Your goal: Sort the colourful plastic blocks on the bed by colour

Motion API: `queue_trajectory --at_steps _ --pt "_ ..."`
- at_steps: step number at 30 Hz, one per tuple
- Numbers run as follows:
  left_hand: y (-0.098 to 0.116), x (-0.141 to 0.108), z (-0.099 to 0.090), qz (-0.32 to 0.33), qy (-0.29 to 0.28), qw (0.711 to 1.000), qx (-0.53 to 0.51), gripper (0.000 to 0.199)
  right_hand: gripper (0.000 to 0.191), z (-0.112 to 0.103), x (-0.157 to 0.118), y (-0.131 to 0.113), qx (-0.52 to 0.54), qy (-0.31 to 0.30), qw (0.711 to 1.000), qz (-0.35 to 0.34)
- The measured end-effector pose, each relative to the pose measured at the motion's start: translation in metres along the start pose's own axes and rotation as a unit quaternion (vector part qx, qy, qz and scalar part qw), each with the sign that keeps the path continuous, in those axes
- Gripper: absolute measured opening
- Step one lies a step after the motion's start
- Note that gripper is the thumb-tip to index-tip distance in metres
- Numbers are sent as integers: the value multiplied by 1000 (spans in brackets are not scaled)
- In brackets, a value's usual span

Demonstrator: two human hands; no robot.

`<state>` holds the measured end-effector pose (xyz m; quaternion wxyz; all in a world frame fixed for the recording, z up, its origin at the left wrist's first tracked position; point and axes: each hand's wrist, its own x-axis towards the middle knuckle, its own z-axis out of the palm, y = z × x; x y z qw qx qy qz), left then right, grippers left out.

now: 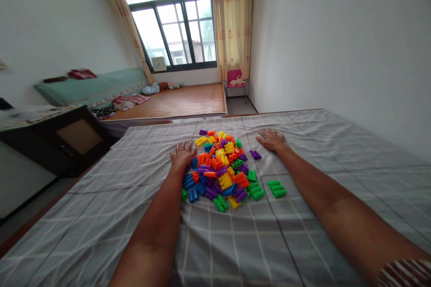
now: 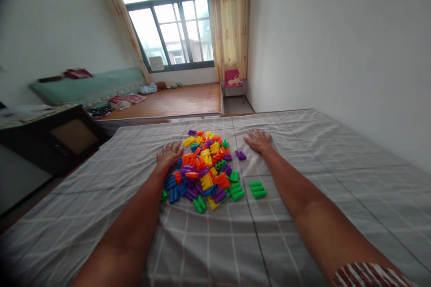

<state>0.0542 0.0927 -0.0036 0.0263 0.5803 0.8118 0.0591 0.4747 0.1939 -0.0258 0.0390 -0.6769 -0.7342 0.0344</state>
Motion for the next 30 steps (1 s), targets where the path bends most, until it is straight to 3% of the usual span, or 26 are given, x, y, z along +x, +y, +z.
queue_trajectory --at_steps 13,20,25,30 --pt "-1 51 1 0 -26 1000 11 67 75 0 55 -10 16 -22 1000 9" --pt "-1 74 5 9 -5 1000 -16 65 72 0 81 -17 11 -26 1000 9" --pt "-3 66 2 18 -5 1000 -22 64 72 -4 72 -16 11 -27 999 -13" --pt "-17 45 -3 42 -30 999 -11 65 71 -10 31 3 9 -28 999 -45"
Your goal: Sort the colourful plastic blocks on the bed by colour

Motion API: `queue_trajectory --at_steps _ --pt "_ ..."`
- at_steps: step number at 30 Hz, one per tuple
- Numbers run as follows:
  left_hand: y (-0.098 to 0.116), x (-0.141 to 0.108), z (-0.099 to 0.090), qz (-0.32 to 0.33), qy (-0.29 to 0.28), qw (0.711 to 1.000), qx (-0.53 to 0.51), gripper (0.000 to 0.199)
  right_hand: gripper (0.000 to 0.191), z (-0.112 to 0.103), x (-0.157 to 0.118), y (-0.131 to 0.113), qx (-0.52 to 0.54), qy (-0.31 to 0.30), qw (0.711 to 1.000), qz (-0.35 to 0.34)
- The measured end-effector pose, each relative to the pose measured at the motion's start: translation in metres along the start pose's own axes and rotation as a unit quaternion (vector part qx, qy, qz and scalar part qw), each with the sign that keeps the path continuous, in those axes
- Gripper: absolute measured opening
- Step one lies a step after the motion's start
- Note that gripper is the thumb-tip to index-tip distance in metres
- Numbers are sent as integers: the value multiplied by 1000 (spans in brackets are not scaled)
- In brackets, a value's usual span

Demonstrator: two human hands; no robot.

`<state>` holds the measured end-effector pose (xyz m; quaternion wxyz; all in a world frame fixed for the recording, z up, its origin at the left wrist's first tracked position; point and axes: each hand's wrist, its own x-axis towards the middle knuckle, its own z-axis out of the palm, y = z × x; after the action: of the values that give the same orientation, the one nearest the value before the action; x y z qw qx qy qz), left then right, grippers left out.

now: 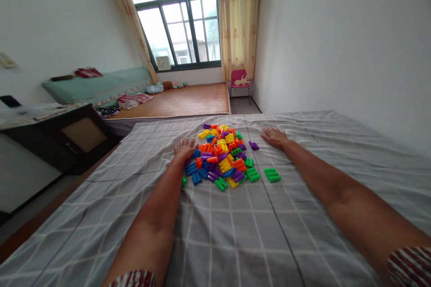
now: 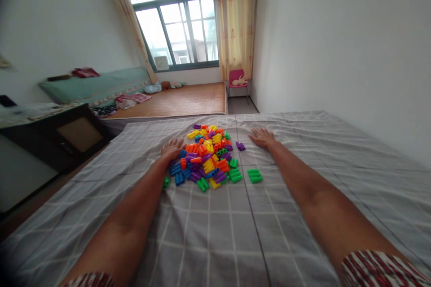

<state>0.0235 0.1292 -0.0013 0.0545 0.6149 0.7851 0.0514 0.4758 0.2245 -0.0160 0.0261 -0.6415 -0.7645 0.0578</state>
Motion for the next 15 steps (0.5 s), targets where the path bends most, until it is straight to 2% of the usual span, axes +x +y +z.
queue_trajectory --at_steps 3,6,9,12,15 --pt "-11 -13 -9 21 15 999 -32 58 69 -1 -41 13 1 19 999 29" --pt "-16 -30 -18 83 47 990 -105 51 68 1 -85 26 2 36 999 26" --pt "-14 -53 -17 146 28 978 -147 52 66 7 -120 38 -10 36 999 8" --pt "-13 -75 -9 158 27 975 -154 51 64 11 -141 47 -19 41 999 6" --pt "-16 -90 -4 162 42 971 -170 50 63 14 -150 53 -21 50 999 3"
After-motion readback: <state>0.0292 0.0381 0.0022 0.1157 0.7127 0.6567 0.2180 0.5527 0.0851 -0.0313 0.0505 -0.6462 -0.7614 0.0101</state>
